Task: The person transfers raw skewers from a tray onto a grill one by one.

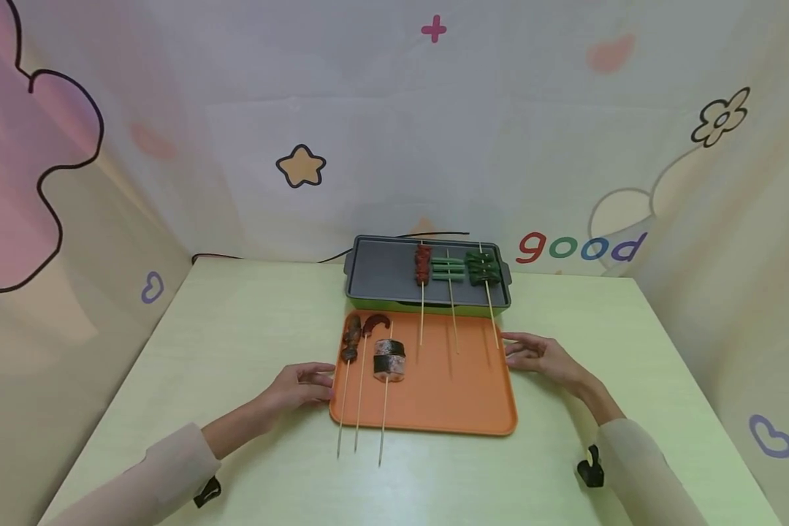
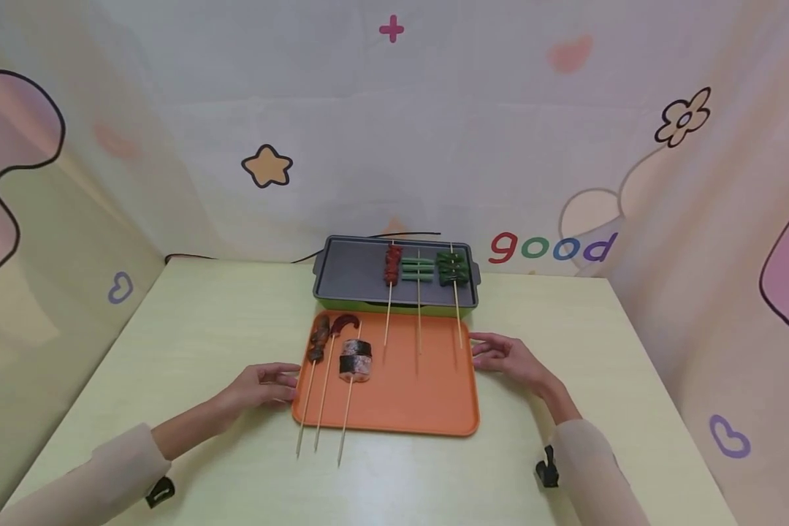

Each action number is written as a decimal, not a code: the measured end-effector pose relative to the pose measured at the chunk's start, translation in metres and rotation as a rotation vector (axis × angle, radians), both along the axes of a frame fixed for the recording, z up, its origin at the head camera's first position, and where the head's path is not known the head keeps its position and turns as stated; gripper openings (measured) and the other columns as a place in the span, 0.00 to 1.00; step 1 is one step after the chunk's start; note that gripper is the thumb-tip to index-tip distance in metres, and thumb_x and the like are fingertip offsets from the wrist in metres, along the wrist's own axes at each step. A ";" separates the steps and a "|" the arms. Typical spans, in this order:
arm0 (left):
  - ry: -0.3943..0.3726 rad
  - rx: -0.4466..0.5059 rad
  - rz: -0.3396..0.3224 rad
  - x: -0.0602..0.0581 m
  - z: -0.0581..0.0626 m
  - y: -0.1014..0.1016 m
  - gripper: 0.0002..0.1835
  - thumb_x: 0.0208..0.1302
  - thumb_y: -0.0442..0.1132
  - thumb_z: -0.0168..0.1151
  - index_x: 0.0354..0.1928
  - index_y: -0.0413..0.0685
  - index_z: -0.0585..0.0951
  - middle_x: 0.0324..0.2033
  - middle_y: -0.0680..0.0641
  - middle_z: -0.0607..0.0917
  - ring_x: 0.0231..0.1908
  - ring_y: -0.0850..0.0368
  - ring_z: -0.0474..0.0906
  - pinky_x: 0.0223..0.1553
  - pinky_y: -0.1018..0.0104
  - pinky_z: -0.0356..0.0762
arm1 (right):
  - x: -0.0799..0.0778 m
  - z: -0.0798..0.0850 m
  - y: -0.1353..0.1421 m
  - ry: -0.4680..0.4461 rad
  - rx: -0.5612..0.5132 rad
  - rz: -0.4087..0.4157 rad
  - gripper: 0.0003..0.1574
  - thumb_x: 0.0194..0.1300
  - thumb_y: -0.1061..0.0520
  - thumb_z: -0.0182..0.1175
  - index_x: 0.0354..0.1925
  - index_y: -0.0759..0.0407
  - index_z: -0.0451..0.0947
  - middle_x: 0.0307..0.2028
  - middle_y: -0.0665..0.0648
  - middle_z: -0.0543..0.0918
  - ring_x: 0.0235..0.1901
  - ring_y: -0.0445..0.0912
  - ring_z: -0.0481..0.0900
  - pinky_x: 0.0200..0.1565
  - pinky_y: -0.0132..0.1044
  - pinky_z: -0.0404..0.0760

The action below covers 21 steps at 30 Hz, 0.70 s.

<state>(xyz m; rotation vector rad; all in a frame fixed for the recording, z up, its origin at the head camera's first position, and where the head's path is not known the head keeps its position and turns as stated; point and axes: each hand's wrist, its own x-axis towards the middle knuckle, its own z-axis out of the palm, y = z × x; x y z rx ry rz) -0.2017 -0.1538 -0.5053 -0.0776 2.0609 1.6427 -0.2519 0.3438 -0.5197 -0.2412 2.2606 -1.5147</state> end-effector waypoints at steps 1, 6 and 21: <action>0.012 -0.002 0.002 0.008 0.000 0.000 0.30 0.64 0.30 0.69 0.68 0.33 0.74 0.48 0.40 0.86 0.39 0.59 0.87 0.45 0.60 0.88 | 0.000 0.000 0.000 -0.003 -0.003 -0.003 0.40 0.72 0.56 0.64 0.75 0.65 0.62 0.57 0.65 0.82 0.47 0.34 0.85 0.51 0.26 0.84; 0.043 -0.007 0.016 0.040 -0.001 -0.003 0.31 0.62 0.31 0.71 0.66 0.32 0.74 0.47 0.41 0.85 0.37 0.58 0.86 0.41 0.61 0.88 | 0.001 0.002 -0.001 -0.009 -0.003 -0.011 0.40 0.72 0.57 0.64 0.75 0.65 0.62 0.56 0.62 0.82 0.46 0.34 0.84 0.50 0.26 0.84; 0.006 0.105 -0.085 0.074 -0.003 0.004 0.29 0.63 0.35 0.71 0.65 0.34 0.74 0.44 0.44 0.89 0.39 0.57 0.88 0.39 0.62 0.88 | 0.000 0.000 0.000 -0.005 -0.038 -0.004 0.39 0.73 0.58 0.63 0.75 0.66 0.62 0.50 0.49 0.83 0.45 0.33 0.84 0.49 0.26 0.84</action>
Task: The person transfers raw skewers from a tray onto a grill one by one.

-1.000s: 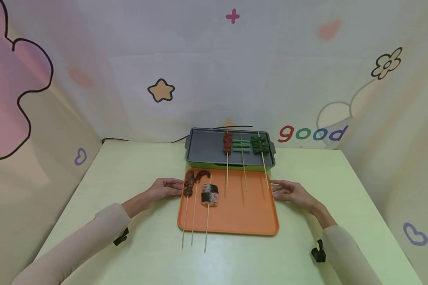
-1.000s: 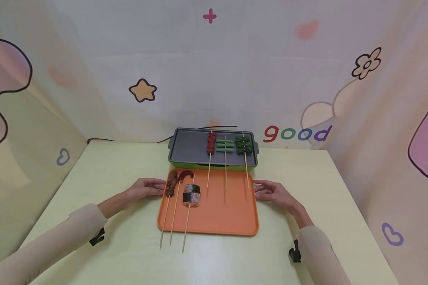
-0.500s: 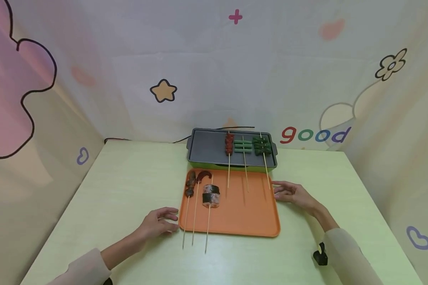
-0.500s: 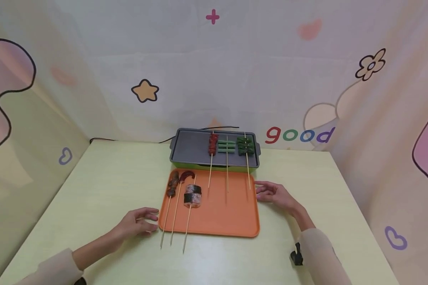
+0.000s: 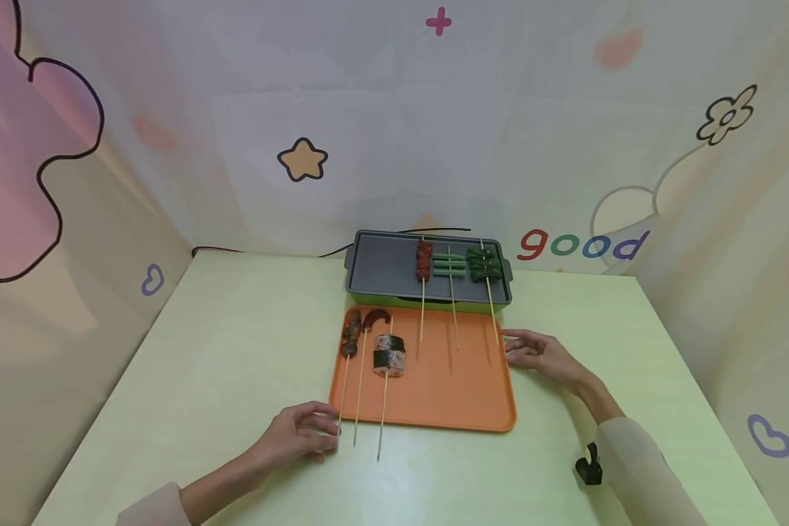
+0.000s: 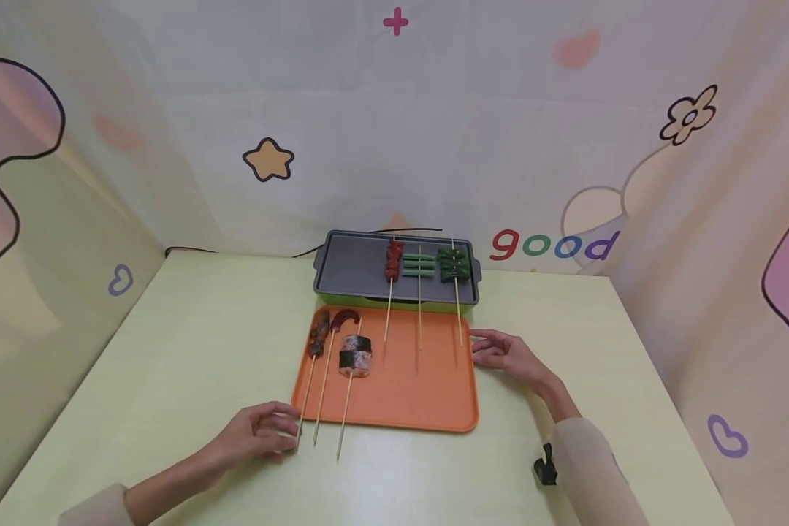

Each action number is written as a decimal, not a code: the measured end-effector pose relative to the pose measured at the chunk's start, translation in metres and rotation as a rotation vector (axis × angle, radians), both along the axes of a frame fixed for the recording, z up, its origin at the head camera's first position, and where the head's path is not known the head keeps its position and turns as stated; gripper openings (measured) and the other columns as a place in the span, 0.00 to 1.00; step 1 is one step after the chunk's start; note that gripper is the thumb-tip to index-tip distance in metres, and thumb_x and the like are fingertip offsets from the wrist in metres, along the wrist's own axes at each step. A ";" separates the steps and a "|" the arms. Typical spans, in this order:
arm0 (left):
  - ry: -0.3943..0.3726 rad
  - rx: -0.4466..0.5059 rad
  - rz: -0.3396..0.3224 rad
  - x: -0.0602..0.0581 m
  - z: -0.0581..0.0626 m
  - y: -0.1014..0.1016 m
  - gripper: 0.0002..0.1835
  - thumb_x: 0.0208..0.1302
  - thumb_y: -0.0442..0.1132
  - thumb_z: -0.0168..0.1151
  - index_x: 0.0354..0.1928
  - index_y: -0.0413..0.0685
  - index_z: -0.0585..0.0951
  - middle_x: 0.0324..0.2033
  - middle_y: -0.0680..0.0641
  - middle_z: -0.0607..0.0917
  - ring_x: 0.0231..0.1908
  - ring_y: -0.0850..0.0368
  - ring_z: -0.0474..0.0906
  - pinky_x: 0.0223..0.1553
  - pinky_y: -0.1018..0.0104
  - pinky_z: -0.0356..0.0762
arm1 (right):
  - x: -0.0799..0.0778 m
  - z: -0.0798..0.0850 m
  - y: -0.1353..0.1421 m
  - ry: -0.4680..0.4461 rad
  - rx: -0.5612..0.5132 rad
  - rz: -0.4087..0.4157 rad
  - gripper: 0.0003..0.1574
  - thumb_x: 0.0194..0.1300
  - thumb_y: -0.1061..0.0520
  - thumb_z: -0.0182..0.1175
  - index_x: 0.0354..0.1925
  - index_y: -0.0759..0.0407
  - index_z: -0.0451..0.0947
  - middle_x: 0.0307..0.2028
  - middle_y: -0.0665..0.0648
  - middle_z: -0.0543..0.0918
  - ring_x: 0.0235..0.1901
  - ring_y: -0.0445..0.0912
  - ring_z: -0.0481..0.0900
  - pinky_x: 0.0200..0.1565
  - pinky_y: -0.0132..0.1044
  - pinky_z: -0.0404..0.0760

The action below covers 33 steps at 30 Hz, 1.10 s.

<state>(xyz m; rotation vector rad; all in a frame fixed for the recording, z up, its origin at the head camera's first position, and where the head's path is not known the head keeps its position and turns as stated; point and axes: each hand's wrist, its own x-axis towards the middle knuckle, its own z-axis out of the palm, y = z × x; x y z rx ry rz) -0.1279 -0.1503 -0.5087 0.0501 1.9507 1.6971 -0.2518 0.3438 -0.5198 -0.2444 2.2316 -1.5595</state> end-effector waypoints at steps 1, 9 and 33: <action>-0.005 0.005 0.002 -0.001 0.000 0.001 0.31 0.64 0.35 0.71 0.66 0.33 0.73 0.46 0.42 0.90 0.39 0.56 0.89 0.39 0.62 0.88 | 0.000 0.000 0.000 -0.001 0.001 -0.002 0.39 0.73 0.58 0.63 0.75 0.66 0.62 0.50 0.49 0.83 0.45 0.33 0.84 0.49 0.26 0.84; -0.044 0.044 0.003 -0.008 0.005 0.002 0.38 0.67 0.36 0.67 0.74 0.29 0.62 0.44 0.44 0.91 0.39 0.59 0.88 0.43 0.65 0.88 | 0.000 0.000 -0.005 -0.006 0.024 -0.019 0.40 0.72 0.55 0.64 0.75 0.64 0.63 0.53 0.53 0.84 0.46 0.33 0.84 0.50 0.26 0.84; -0.131 0.081 0.030 -0.010 0.014 0.000 0.39 0.62 0.33 0.71 0.73 0.32 0.66 0.48 0.47 0.88 0.42 0.61 0.87 0.47 0.65 0.88 | 0.006 0.005 -0.006 0.013 0.019 -0.027 0.38 0.72 0.57 0.63 0.74 0.67 0.64 0.57 0.65 0.81 0.45 0.33 0.84 0.49 0.25 0.83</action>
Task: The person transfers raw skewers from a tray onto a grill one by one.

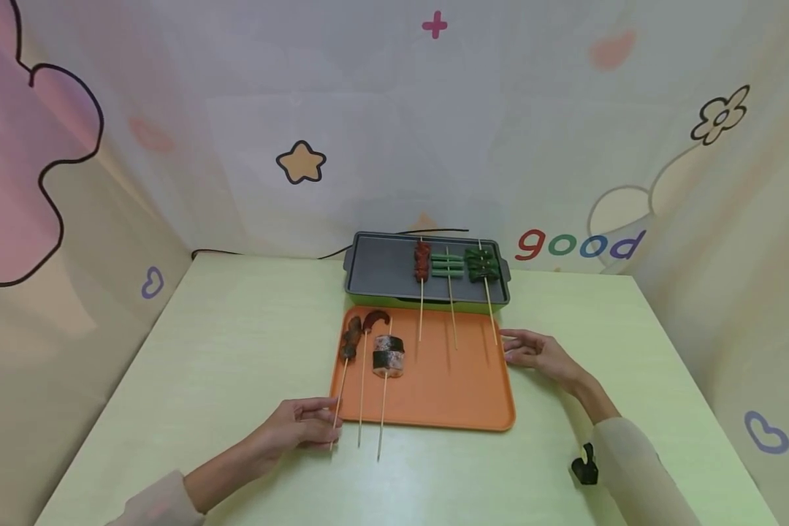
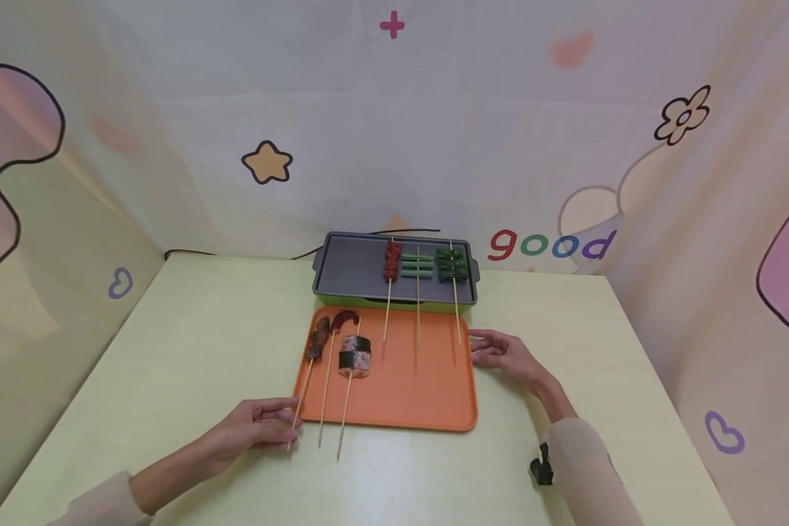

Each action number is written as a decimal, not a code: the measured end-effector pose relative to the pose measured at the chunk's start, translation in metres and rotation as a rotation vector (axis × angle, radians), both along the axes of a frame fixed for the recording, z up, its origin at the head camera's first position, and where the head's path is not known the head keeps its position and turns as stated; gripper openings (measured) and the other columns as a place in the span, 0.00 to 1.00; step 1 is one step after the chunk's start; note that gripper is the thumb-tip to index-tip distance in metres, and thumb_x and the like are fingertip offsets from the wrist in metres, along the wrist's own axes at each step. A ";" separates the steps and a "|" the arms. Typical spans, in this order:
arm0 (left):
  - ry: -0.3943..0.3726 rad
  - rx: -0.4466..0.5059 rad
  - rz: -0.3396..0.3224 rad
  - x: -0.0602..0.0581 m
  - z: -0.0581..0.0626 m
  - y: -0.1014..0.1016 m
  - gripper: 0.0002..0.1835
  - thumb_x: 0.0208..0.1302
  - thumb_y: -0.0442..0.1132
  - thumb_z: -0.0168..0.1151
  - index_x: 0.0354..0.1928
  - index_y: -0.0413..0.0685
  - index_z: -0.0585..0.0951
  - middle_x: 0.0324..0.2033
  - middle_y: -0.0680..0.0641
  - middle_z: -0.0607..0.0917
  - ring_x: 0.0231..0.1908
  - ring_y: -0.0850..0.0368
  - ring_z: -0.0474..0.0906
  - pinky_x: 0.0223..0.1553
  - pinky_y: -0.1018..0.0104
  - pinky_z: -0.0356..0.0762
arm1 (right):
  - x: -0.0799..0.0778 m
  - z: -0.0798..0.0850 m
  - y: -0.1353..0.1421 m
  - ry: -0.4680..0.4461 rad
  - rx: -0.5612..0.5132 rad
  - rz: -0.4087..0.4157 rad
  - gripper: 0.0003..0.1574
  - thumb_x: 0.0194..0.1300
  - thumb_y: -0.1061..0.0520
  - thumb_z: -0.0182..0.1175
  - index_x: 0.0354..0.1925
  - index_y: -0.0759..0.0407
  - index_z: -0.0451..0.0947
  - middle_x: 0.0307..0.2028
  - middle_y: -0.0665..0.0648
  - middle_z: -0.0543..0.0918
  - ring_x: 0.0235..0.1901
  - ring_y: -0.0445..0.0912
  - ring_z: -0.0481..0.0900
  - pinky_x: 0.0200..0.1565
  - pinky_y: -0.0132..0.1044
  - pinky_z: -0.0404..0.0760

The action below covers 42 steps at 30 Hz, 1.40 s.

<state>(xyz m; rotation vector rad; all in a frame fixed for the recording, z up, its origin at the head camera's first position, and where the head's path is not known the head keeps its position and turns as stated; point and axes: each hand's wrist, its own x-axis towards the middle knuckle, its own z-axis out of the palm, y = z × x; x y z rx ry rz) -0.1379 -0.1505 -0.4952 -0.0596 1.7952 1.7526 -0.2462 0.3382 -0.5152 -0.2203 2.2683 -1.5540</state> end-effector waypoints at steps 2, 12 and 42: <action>0.011 0.020 -0.002 0.002 -0.001 -0.002 0.39 0.63 0.32 0.71 0.74 0.31 0.65 0.48 0.46 0.87 0.41 0.62 0.87 0.47 0.65 0.88 | 0.000 -0.001 0.001 0.006 0.002 0.003 0.38 0.73 0.57 0.63 0.74 0.67 0.63 0.56 0.64 0.82 0.45 0.33 0.84 0.49 0.25 0.83; 0.002 0.039 0.095 0.005 -0.003 -0.013 0.39 0.63 0.32 0.70 0.74 0.34 0.66 0.45 0.51 0.87 0.40 0.62 0.87 0.46 0.66 0.88 | -0.002 -0.003 0.001 -0.018 0.003 -0.014 0.39 0.72 0.56 0.64 0.74 0.66 0.64 0.51 0.49 0.85 0.46 0.34 0.84 0.50 0.26 0.84; 0.041 0.127 0.129 -0.066 0.020 -0.007 0.37 0.69 0.30 0.64 0.77 0.42 0.63 0.55 0.46 0.83 0.46 0.64 0.85 0.49 0.71 0.85 | -0.001 -0.002 0.001 -0.031 -0.017 -0.024 0.39 0.72 0.58 0.63 0.75 0.67 0.63 0.55 0.57 0.83 0.45 0.34 0.84 0.50 0.26 0.84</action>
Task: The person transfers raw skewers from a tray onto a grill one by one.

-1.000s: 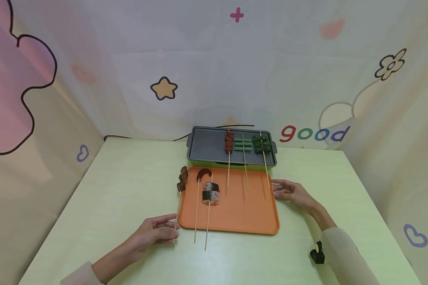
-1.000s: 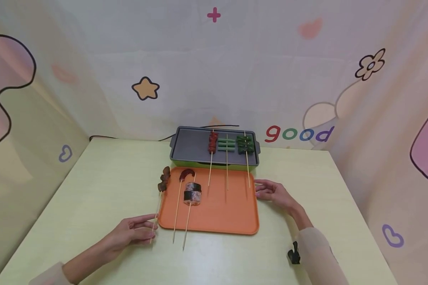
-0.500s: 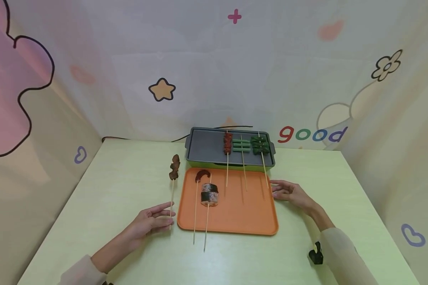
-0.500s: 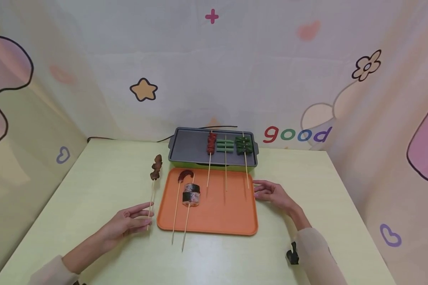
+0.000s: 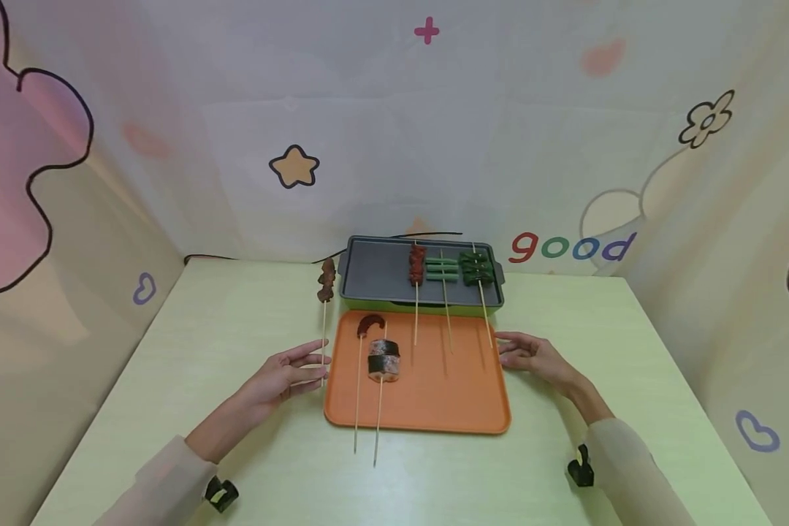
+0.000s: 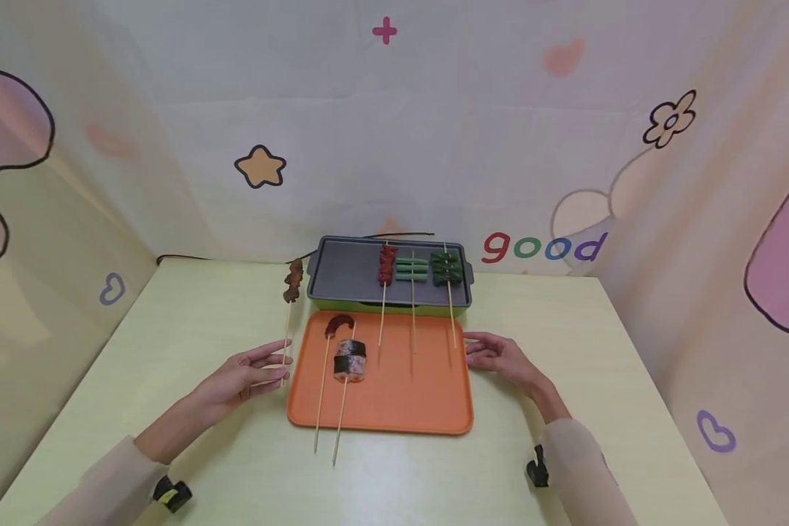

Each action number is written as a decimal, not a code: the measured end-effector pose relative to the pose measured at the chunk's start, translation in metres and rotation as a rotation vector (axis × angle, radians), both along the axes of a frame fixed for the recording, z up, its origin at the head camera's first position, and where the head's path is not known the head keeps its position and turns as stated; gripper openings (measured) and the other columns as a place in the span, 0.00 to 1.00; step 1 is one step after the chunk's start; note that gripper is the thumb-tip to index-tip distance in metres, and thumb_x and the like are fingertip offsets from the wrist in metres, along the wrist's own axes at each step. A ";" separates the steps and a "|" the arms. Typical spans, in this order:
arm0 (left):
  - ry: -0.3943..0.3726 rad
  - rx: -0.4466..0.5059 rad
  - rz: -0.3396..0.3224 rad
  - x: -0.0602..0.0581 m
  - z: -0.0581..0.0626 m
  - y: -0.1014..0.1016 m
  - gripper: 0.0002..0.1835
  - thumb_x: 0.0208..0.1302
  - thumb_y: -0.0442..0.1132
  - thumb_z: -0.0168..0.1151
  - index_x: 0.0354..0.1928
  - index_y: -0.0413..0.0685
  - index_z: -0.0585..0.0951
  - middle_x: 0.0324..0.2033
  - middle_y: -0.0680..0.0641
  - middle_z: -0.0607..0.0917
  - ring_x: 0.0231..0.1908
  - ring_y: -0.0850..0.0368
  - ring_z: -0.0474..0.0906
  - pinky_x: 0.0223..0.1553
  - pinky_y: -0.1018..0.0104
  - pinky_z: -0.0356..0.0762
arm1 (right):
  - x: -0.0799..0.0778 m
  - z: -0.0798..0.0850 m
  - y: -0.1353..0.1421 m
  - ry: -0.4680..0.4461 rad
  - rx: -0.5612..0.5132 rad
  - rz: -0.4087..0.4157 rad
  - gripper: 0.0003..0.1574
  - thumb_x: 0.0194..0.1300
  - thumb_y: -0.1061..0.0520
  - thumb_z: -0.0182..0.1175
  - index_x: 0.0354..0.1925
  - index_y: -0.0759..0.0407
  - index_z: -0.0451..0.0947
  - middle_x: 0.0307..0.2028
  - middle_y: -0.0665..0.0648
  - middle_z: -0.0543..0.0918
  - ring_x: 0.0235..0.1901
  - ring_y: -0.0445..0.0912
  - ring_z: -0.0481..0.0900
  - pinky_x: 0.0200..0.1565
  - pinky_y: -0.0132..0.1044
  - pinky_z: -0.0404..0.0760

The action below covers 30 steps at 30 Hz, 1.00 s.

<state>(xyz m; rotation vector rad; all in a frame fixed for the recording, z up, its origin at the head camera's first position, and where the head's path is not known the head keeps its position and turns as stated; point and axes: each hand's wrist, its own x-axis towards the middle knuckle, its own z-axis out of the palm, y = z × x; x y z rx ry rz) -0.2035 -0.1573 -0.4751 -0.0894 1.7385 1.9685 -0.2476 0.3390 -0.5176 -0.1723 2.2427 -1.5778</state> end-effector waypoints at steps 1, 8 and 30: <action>0.001 0.007 0.004 -0.003 0.001 0.001 0.36 0.69 0.30 0.63 0.77 0.42 0.63 0.55 0.46 0.83 0.46 0.64 0.85 0.49 0.71 0.85 | -0.001 0.000 0.000 -0.001 -0.002 0.000 0.39 0.72 0.58 0.63 0.75 0.66 0.63 0.54 0.57 0.83 0.45 0.34 0.84 0.50 0.26 0.84; 0.005 0.010 -0.026 -0.024 0.007 0.008 0.37 0.71 0.29 0.61 0.79 0.42 0.60 0.53 0.47 0.81 0.47 0.63 0.85 0.50 0.72 0.85 | -0.003 0.001 -0.002 -0.013 -0.013 -0.004 0.39 0.72 0.58 0.64 0.75 0.67 0.62 0.52 0.53 0.84 0.45 0.34 0.84 0.50 0.25 0.83; 0.027 -0.076 0.036 -0.060 0.002 0.037 0.31 0.69 0.31 0.65 0.73 0.40 0.71 0.46 0.50 0.88 0.41 0.63 0.88 0.53 0.65 0.86 | 0.000 -0.002 0.001 0.007 -0.030 -0.013 0.38 0.72 0.59 0.64 0.73 0.68 0.64 0.51 0.51 0.85 0.44 0.33 0.85 0.49 0.26 0.83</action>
